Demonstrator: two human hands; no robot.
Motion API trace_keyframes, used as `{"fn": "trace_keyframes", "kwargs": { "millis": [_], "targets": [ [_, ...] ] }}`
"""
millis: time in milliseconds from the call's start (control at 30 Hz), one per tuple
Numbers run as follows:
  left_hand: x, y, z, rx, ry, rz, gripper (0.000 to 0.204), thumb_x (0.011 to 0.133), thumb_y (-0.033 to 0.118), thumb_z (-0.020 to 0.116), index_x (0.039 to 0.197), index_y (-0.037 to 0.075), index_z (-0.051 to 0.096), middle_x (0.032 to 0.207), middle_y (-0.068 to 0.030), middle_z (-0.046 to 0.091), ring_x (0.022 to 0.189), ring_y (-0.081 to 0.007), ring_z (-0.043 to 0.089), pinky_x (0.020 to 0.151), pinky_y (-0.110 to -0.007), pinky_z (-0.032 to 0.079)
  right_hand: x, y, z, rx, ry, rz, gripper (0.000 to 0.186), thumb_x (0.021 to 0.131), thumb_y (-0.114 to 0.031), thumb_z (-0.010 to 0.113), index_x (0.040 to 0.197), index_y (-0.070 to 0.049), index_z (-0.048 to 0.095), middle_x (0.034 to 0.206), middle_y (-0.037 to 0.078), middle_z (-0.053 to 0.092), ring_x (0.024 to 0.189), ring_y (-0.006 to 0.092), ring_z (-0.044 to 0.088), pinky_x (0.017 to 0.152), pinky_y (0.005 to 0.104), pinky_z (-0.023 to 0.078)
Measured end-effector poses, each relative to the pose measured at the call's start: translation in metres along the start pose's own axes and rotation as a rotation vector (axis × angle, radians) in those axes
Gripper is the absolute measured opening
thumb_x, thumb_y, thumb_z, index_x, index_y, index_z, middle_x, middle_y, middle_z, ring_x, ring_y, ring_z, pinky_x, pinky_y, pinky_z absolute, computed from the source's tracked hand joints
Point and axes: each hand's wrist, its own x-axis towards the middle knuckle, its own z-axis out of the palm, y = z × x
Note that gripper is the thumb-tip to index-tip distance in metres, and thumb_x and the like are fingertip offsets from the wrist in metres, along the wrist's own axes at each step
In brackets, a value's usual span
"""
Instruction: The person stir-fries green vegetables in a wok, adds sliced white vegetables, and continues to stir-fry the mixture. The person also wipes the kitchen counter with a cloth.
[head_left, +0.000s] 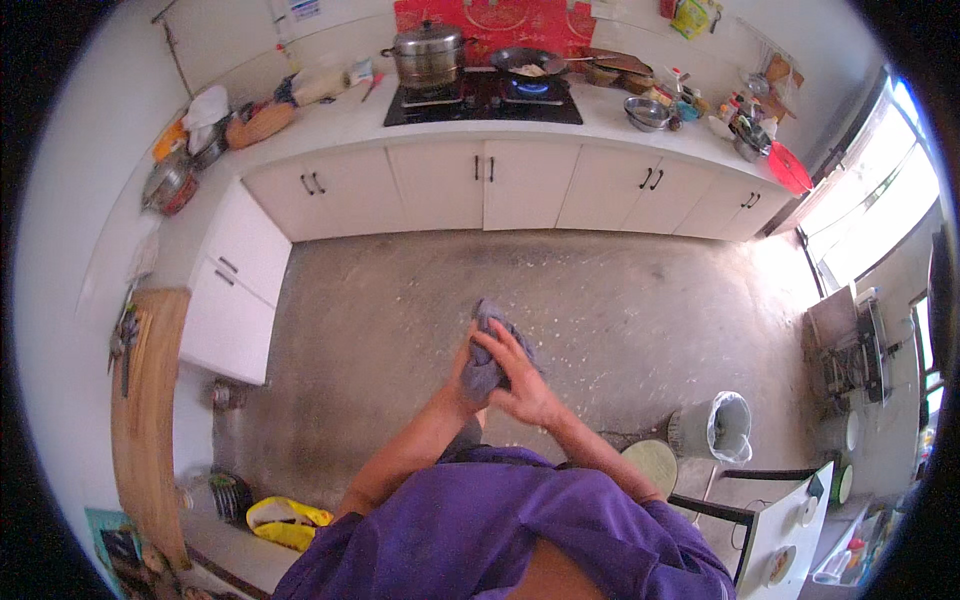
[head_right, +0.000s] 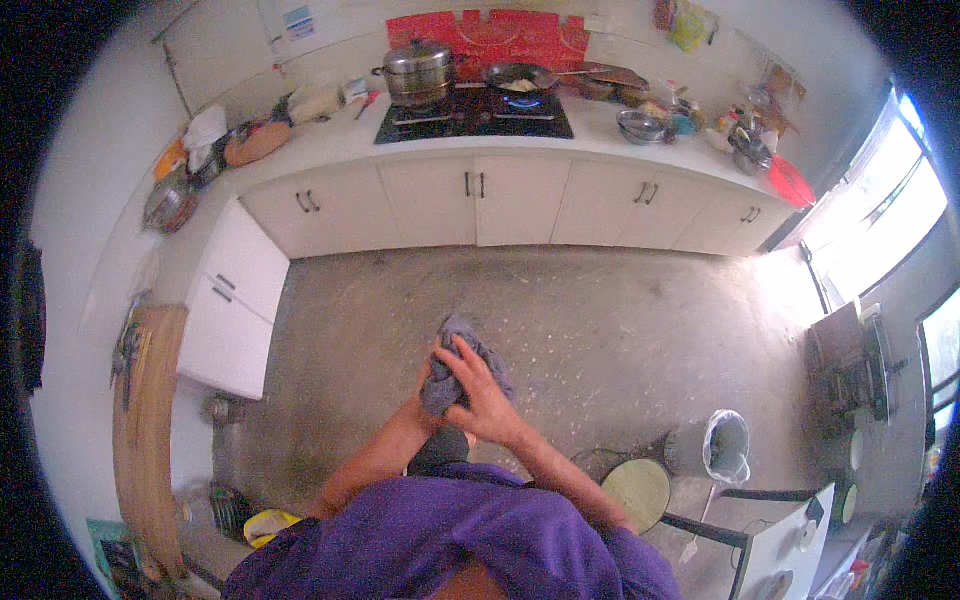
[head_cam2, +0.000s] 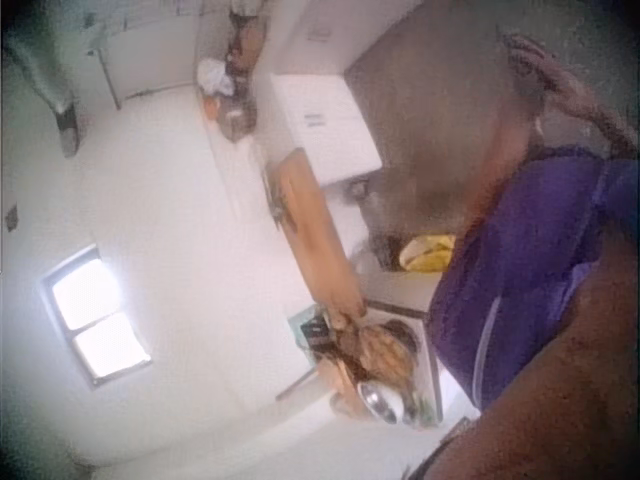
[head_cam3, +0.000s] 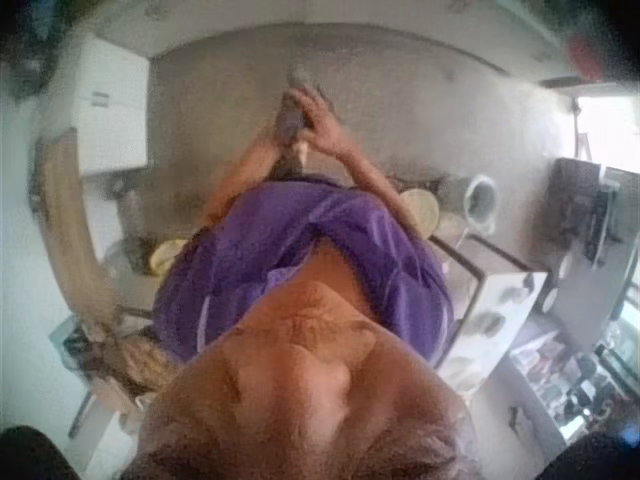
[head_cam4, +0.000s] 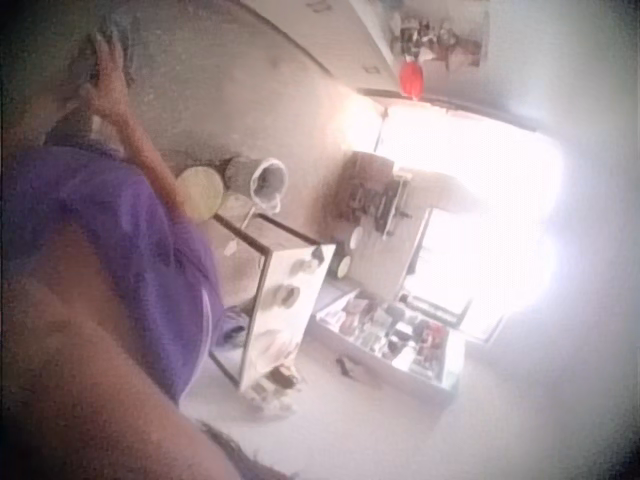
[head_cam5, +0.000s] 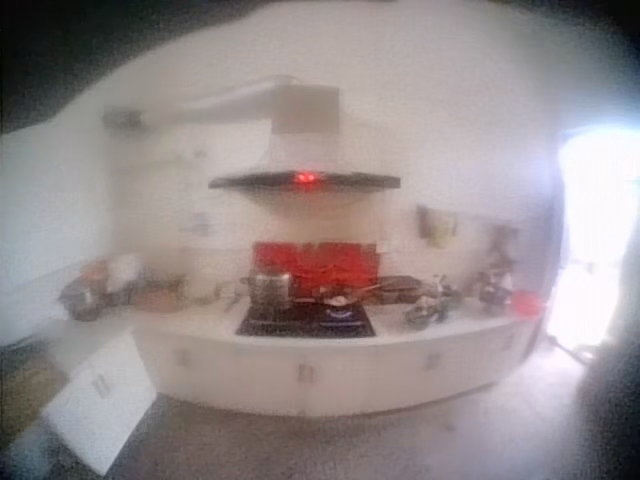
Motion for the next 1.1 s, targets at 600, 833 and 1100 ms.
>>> {"fn": "trace_keyframes", "kwargs": {
  "millis": [600, 833, 1100],
  "targets": [
    [0.332, 0.152, 0.074, 0.16, 0.385, -0.064, 0.046, 0.088, 0.048, 0.039, 0.12, 0.015, 0.045, 0.115, -0.0015, 0.051, 0.108, -0.0187, 0.047, 0.089, -0.037, 0.04, 0.277, 0.24, -0.158, -0.218, 0.31, -0.062, 0.047, 0.078, -0.04, 0.054, 0.115, -0.011, 0.049, 0.105, 0.015, 0.051, 0.095, 0.0346, 0.051, 0.08, 0.0435, 0.042],
    [0.448, 0.195, 0.095, 0.48, 0.079, -0.141, 0.066, 0.085, 0.06, 0.033, 0.13, 0.011, 0.035, 0.131, -0.0059, 0.041, 0.115, -0.0217, 0.043, 0.089, -0.037, 0.038, 0.358, 0.392, -0.27, -0.265, 0.325, 0.284, 0.031, 0.078, -0.025, 0.057, 0.103, -0.007, 0.053, 0.097, 0.015, 0.056, 0.088, 0.0347, 0.056, 0.073, 0.0398, 0.047],
    [0.616, 0.249, 0.105, 0.507, 0.343, 0.245, 0.064, 0.086, 0.052, 0.042, 0.134, 0.012, 0.031, 0.133, -0.0114, 0.038, 0.113, -0.0243, 0.045, 0.086, -0.037, 0.039, 0.524, 0.601, -0.468, -0.637, 0.014, 0.216, 0.037, 0.079, -0.027, 0.058, 0.112, -0.01, 0.052, 0.11, 0.017, 0.053, 0.097, 0.0347, 0.054, 0.082, 0.0419, 0.044]
  ]
}}
